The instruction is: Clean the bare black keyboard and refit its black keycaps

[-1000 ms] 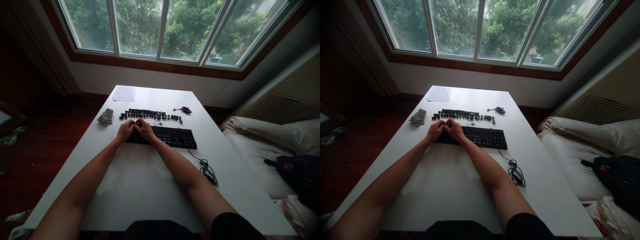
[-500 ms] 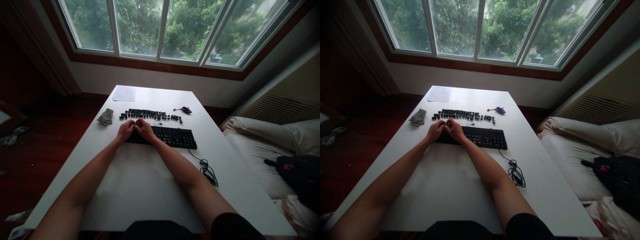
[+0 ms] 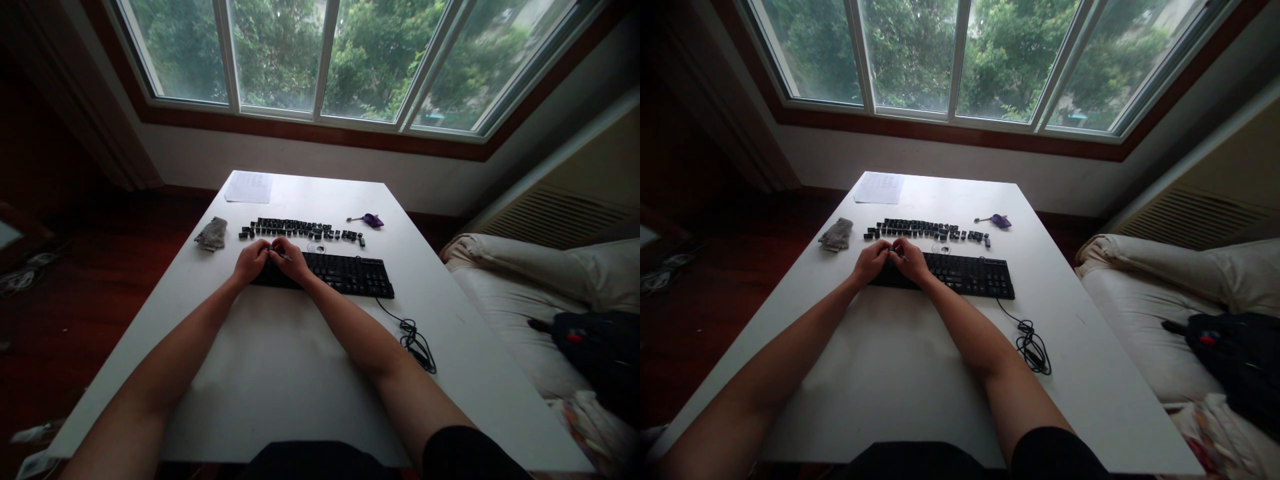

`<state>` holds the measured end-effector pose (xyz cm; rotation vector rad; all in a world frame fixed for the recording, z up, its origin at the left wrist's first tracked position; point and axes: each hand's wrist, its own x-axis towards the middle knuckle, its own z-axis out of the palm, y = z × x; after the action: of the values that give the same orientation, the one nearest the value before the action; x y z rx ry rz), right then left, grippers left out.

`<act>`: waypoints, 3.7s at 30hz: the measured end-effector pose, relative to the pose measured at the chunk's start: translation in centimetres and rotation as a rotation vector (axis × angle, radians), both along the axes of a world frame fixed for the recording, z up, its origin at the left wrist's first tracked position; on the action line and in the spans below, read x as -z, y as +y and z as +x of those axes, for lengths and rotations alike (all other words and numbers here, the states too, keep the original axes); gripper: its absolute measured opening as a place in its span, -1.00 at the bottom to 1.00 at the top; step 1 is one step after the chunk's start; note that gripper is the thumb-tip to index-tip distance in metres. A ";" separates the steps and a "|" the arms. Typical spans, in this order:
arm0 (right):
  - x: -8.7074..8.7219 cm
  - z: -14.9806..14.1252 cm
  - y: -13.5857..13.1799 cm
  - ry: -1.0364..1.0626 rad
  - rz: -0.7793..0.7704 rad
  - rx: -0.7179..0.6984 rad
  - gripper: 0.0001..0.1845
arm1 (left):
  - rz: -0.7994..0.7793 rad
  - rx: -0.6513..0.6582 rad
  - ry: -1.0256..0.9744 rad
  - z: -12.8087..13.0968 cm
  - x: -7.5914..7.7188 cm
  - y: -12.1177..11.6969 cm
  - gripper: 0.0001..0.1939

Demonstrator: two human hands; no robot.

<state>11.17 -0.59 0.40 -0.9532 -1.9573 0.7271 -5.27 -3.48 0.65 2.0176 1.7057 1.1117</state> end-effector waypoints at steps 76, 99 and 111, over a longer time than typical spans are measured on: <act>-0.1 -0.1 -0.1 -0.024 -0.023 0.004 -0.79 | -0.006 0.014 0.006 0.0 -0.2 -0.2 -0.74; -0.1 -0.2 -0.2 -0.007 -0.033 0.009 -0.79 | -0.010 0.008 -0.014 0.0 -0.3 -0.3 -0.73; 0.3 -0.3 0.1 0.024 0.003 -0.015 -0.78 | -0.009 0.019 -0.015 -0.1 -0.3 -0.3 -0.73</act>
<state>10.90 -0.54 0.12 -0.9247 -1.9461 0.7406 -5.38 -3.77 0.92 2.0108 1.6777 1.1077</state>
